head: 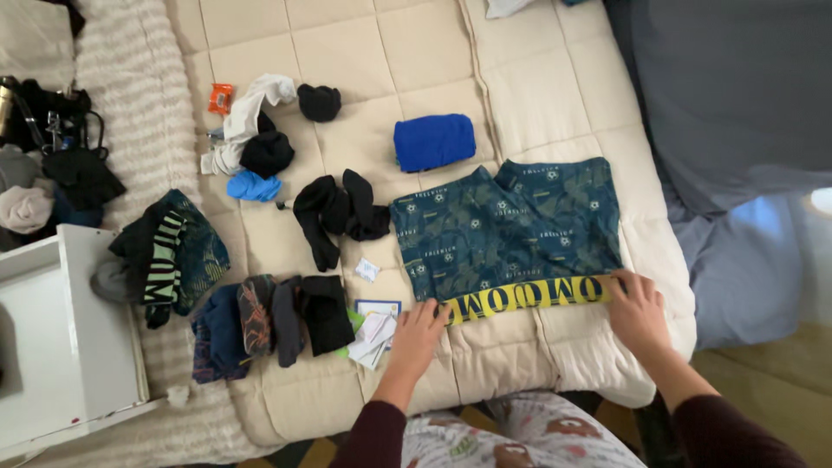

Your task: The person wipes the inside of a white drawer with a white cloth, then folds a hat and several pairs of underwear and places them into the drawer.

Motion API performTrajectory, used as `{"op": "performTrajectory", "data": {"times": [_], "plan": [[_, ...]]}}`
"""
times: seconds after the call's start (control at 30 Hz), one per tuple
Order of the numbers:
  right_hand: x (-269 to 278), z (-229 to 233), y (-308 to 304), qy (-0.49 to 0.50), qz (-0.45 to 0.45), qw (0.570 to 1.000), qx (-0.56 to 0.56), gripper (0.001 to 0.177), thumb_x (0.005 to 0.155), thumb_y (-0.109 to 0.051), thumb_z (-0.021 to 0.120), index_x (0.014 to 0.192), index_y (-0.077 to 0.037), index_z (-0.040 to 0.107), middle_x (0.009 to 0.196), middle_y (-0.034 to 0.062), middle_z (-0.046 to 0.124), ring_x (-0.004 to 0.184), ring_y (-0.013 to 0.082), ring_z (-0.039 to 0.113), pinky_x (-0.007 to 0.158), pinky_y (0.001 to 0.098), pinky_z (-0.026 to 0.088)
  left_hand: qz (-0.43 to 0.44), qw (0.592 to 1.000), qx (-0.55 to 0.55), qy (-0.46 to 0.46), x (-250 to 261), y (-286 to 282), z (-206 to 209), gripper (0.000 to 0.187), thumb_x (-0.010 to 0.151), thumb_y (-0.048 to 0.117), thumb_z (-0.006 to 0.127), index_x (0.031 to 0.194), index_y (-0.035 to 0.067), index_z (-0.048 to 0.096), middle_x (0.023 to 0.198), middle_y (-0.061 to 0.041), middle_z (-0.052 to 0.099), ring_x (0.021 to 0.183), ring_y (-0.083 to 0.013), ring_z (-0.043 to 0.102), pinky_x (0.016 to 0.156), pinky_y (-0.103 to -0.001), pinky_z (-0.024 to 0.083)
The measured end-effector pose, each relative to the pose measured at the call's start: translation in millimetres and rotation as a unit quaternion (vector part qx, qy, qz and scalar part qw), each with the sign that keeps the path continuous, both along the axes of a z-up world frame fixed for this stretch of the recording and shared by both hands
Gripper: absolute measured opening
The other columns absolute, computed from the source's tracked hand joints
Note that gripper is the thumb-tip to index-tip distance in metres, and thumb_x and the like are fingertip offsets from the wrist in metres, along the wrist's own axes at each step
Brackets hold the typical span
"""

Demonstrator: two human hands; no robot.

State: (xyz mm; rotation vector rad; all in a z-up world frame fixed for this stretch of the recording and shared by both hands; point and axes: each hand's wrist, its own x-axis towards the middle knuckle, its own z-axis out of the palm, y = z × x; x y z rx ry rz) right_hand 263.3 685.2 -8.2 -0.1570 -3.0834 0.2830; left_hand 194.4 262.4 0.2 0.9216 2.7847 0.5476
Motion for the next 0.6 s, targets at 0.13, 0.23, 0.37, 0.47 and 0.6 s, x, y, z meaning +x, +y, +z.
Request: {"op": "performTrajectory", "data": {"times": [0.13,0.23,0.37,0.47,0.6], "plan": [[-4,-11,20,0.005,0.008,1.0,0.028,0.055,0.082,-0.003,0.062,0.133,-0.02,0.07,0.142,0.0063,0.06,0.131,0.0329,0.052,0.105,0.0485,0.045,0.022,0.996,-0.025,0.088,-8,-20,-13,0.05,0.081,0.007,0.058,0.129,0.012,0.071,0.142,-0.01,0.058,0.132,-0.0296,0.051,0.104,-0.05,0.039],[-27,-20,46,-0.061,0.019,0.998,-0.024,0.04,0.081,-0.011,0.071,0.118,-0.026,0.076,0.129,-0.0007,0.064,0.131,0.0267,0.052,0.106,0.0468,0.047,0.053,0.998,0.032,0.019,-29,-25,-24,0.038,0.08,0.007,0.062,0.116,0.013,0.075,0.133,-0.007,0.067,0.129,-0.0282,0.057,0.107,-0.048,0.04],[-67,-22,83,0.001,-0.027,0.977,-0.211,0.021,0.09,-0.019,0.075,0.111,-0.02,0.076,0.128,0.006,0.07,0.112,0.0252,0.064,0.1,0.0441,0.053,0.277,0.923,0.213,-0.161,-56,-30,-33,0.028,0.09,0.018,0.071,0.114,0.004,0.071,0.104,-0.017,0.073,0.096,-0.0349,0.072,0.084,-0.039,0.055],[-105,-13,79,-0.092,-0.152,0.938,-0.297,0.021,0.103,-0.023,0.073,0.119,-0.011,0.072,0.112,0.0158,0.074,0.091,0.0258,0.071,0.089,0.0432,0.057,0.352,0.875,0.255,-0.212,-87,-17,-36,0.025,0.097,0.023,0.067,0.103,-0.002,0.069,0.08,-0.022,0.07,0.072,-0.0423,0.066,0.069,-0.041,0.052],[-140,10,32,-0.066,-0.178,0.965,-0.183,0.035,0.103,-0.015,0.067,0.137,-0.009,0.062,0.14,0.0179,0.063,0.111,0.0333,0.067,0.099,0.0456,0.054,0.407,0.871,0.184,-0.204,-106,14,-21,0.029,0.101,0.028,0.068,0.113,0.003,0.069,0.096,-0.021,0.073,0.088,-0.0379,0.068,0.081,-0.044,0.054]]}}
